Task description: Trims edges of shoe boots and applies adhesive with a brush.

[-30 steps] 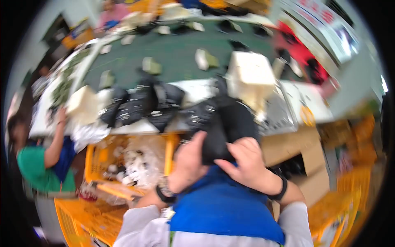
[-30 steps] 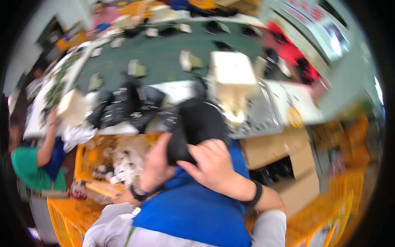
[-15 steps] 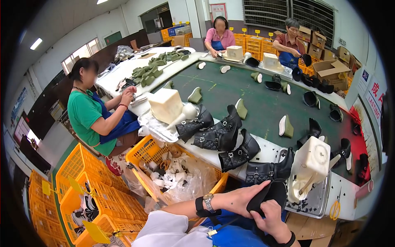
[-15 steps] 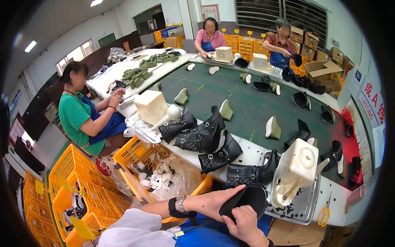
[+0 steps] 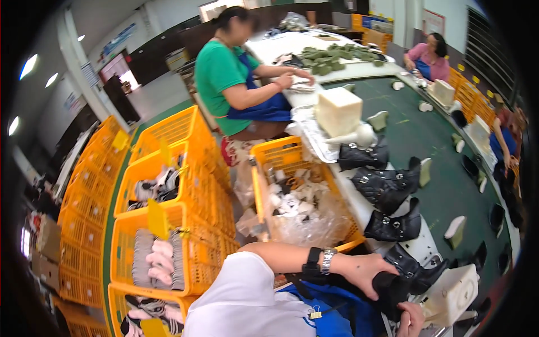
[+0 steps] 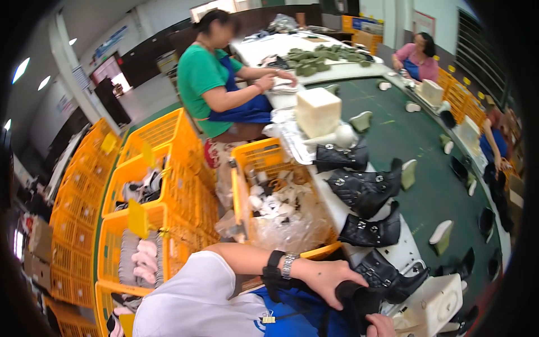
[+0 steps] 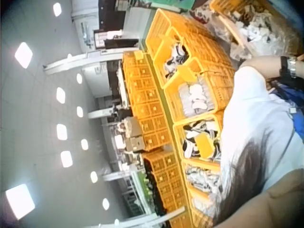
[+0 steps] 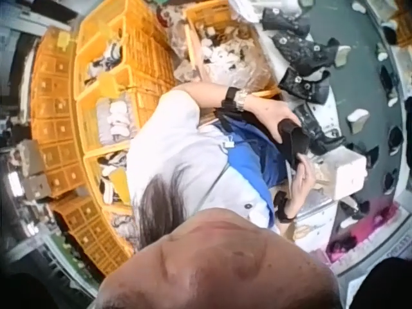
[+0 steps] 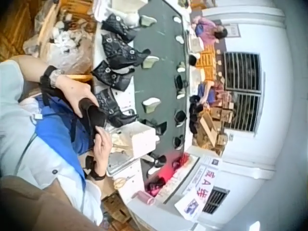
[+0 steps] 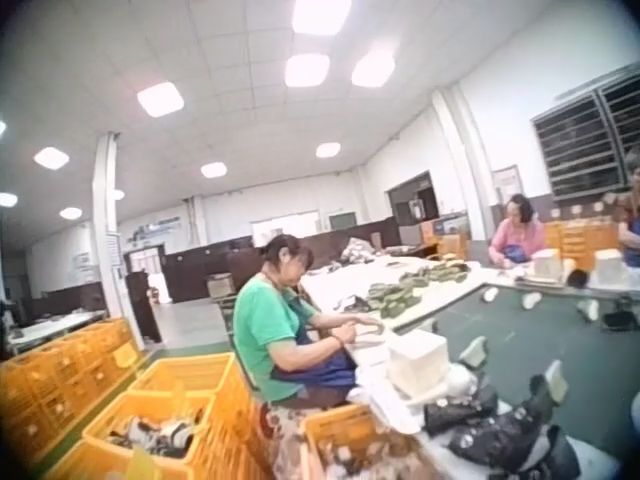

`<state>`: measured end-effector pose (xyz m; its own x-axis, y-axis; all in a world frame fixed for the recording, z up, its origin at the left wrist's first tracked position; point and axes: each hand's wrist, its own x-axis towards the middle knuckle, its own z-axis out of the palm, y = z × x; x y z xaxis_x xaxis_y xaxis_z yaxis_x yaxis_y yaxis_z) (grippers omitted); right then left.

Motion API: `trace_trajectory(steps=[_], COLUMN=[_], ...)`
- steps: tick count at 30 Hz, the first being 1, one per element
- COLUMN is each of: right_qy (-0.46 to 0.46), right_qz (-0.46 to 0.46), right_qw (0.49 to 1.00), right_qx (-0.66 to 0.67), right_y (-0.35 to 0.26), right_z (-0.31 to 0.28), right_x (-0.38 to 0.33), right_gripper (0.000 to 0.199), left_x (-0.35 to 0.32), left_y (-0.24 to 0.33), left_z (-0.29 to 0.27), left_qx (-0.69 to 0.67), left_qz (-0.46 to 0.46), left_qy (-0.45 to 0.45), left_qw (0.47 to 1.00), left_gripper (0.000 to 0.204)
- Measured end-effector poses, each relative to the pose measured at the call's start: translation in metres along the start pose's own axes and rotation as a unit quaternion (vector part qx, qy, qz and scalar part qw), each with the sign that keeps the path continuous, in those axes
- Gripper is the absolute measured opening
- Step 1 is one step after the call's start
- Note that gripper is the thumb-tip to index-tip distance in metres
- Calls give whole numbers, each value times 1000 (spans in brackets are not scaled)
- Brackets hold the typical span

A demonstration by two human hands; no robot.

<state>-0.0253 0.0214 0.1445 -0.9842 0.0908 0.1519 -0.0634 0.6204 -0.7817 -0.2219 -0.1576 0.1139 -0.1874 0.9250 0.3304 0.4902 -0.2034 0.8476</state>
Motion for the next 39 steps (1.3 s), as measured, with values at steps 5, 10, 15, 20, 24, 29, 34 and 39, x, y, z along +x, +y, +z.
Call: trace_trajectory(steps=[5,10,15,20,24,29,34,39], right_qy=[14,67,114,156,182,435,368,382], right_qz=[-84,-100,-134,-46,-69,183,322,264], right_qw=[990,988,980,984,979,881,869,854], right_qx=[-112,-101,-91,-77,-55,-29,-75,-235], right_y=[-16,0,12,25,21,73,112,130], right_z=[27,26,10,-1,-14,-38,-39,-28], right_x=[10,-2,-22,-68,-63,-115,-117,-73], right_gripper=[28,16,11,17,28,13,34,37], left_x=[2,1,9,42,58,75,89,87], left_y=[9,-23,-20,23,13,-10,-31,-42], left_z=[13,26,64,63,41,19,32,32], left_qx=[-7,-347,-431,-148,-37,-17,-53,-88], left_qz=[-59,-131,-78,-67,-26,-165,-191,-205], left_qy=[16,-221,-188,-189,-197,-195,-192,-212], left_qw=[998,902,879,968,979,967,961,951], left_gripper=[60,109,120,95,87,83,72,70])
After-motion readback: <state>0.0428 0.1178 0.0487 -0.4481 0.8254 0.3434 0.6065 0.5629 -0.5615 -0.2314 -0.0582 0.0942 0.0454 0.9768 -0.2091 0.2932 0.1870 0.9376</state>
